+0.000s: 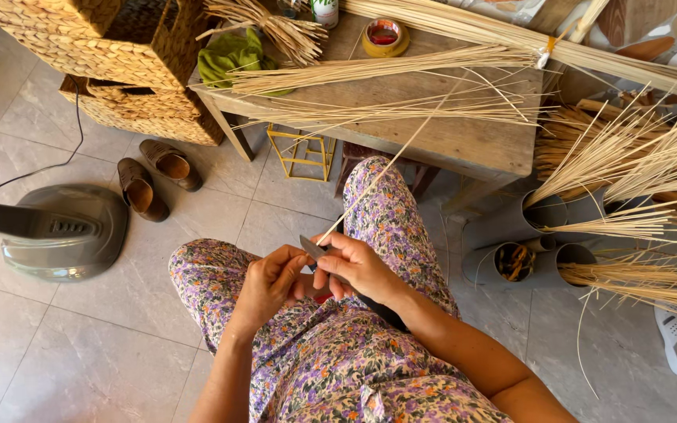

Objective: The person sits on a low stool and repeatedly shaves thin bamboo strips using a knife. They hold each strip with the left hand and draw the knife along its length with the right hand, then place the finished strip on a wooden table. The process is repeated continuously throughout the clip.

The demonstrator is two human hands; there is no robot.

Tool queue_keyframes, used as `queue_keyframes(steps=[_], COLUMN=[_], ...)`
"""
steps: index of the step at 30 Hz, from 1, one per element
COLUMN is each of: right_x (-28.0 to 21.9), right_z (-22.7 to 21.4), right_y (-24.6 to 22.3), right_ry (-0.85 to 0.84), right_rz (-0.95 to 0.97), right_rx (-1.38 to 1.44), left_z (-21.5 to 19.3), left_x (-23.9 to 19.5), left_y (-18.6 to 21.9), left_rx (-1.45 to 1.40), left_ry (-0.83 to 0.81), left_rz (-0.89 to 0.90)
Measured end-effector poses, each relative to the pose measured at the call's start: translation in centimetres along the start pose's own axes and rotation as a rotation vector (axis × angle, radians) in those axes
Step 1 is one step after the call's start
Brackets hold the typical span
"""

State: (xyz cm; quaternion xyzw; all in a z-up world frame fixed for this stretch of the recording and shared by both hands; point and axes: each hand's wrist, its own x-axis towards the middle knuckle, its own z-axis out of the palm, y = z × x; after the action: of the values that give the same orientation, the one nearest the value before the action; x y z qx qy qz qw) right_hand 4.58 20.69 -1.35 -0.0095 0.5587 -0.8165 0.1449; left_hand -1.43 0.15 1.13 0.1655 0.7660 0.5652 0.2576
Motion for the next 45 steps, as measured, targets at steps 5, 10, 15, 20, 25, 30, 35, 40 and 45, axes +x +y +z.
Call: queue_keyframes(steps=[5,10,15,20,25,30,35,40,45], right_x=[-0.3,-0.1,0.0,-0.1,0.4,0.2,0.5,0.1,-0.6], right_z=[-1.6,-1.4,-0.6,-0.8,-2.3,-3.8,-0.4,-3.8,-6.1], right_y=[-1.1,-1.2,-1.2,-0.5,-1.1,-2.8,-1.2,-2.2,-3.6], right_ry=[0.021,0.025,0.011,0.034,0.171,0.232,0.042,0.222,0.359], right_rz=[-0.005,0.015,0.045,0.044,0.006,-0.130,0.003,-0.057,-0.187], right_rx=[-0.070,-0.098,-0.101,-0.146,-0.096,-0.148,-0.095,-0.077,-0.070], left_z=[-0.7,-1.3,-0.8,-0.1,-0.8,-1.4,-0.5,-1.3,-3.0], left_x=[-0.5,-1.0,-0.9,-1.0,-2.0,-2.4,-1.0,-1.7,-2.4], left_y=[0.1,0.1,0.5,0.4,0.3,0.0,0.3,-0.1,-0.6], left_rx=[0.015,0.106,0.290,0.165,0.204,0.220,0.153,0.229,0.207], left_ry=[-0.018,-0.031,0.113,0.070,0.089,0.094,0.122,0.100,0.049], left_rz=[0.001,0.009,0.427,0.102,0.086,0.081,0.174,0.104,0.119])
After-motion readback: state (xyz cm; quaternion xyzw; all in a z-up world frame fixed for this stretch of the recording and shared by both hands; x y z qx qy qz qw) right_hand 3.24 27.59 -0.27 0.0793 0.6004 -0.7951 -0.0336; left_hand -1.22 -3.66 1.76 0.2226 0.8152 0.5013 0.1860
